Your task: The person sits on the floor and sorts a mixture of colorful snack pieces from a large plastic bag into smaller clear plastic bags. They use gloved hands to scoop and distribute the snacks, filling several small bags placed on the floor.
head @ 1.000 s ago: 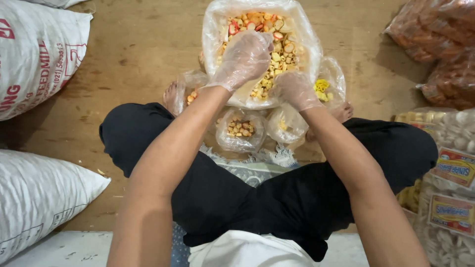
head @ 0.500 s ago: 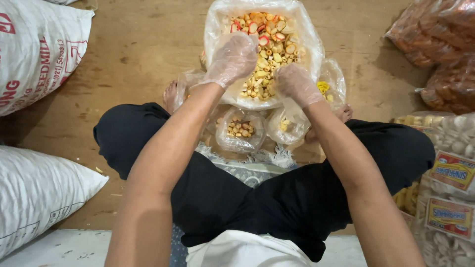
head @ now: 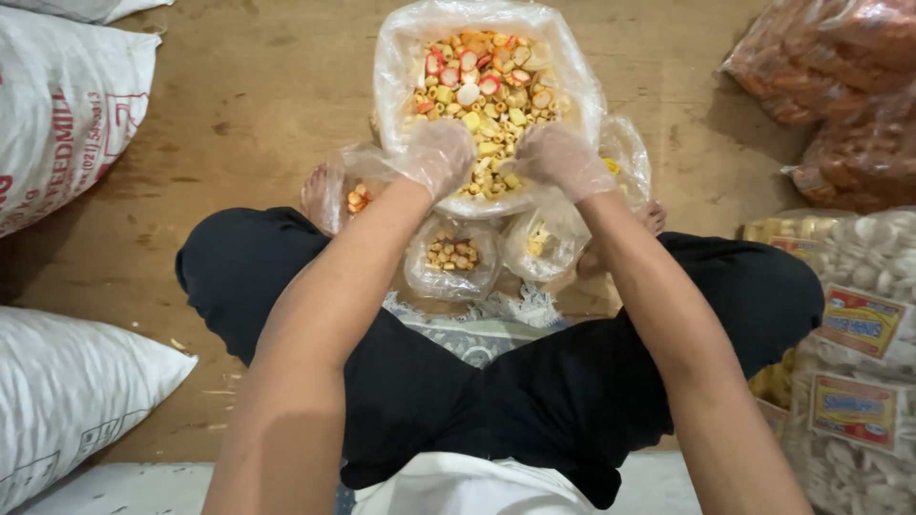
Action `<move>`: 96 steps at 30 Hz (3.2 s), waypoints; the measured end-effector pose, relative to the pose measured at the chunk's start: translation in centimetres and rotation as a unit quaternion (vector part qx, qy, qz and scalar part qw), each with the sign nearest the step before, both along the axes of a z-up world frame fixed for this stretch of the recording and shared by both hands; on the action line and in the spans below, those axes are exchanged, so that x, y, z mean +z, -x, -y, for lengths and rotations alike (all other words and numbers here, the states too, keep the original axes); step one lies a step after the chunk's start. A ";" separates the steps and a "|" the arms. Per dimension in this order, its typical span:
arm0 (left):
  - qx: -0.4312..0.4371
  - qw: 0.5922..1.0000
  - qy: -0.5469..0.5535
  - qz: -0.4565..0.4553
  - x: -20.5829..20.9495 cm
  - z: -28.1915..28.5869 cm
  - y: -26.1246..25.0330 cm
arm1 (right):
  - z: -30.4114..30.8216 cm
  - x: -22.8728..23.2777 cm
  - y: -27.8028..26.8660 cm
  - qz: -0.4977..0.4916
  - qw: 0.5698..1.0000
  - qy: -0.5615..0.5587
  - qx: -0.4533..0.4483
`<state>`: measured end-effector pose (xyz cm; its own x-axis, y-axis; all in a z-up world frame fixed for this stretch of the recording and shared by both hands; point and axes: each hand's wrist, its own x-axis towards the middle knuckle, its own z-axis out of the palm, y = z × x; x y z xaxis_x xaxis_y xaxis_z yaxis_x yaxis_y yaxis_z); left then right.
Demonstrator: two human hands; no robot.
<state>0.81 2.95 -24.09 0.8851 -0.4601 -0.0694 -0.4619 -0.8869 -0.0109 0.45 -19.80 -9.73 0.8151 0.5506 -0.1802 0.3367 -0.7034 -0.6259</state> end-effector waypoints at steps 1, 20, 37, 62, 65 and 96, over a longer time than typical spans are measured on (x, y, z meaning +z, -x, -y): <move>0.018 1.000 -0.002 -0.017 2.1 0.1 0.3 | 0.2 -0.7 -0.8 0.025 0.984 0.169 0.044; 0.193 0.958 0.003 -0.213 9.9 2.1 1.3 | 7.4 4.7 1.2 0.008 0.946 0.323 0.041; 0.019 0.998 -0.042 -0.047 4.4 0.8 1.8 | 4.1 0.4 -0.6 -0.016 0.905 0.421 0.055; 0.042 0.883 0.399 -0.243 18.2 4.6 1.7 | 4.7 1.5 -0.5 0.004 0.908 0.413 0.063; 0.015 0.978 0.181 -0.101 11.5 3.7 0.7 | 3.7 12.0 3.6 -0.109 0.984 0.128 0.051; 0.038 0.991 0.046 -0.121 4.0 5.1 1.7 | 6.4 3.7 0.2 -0.005 0.920 0.365 0.142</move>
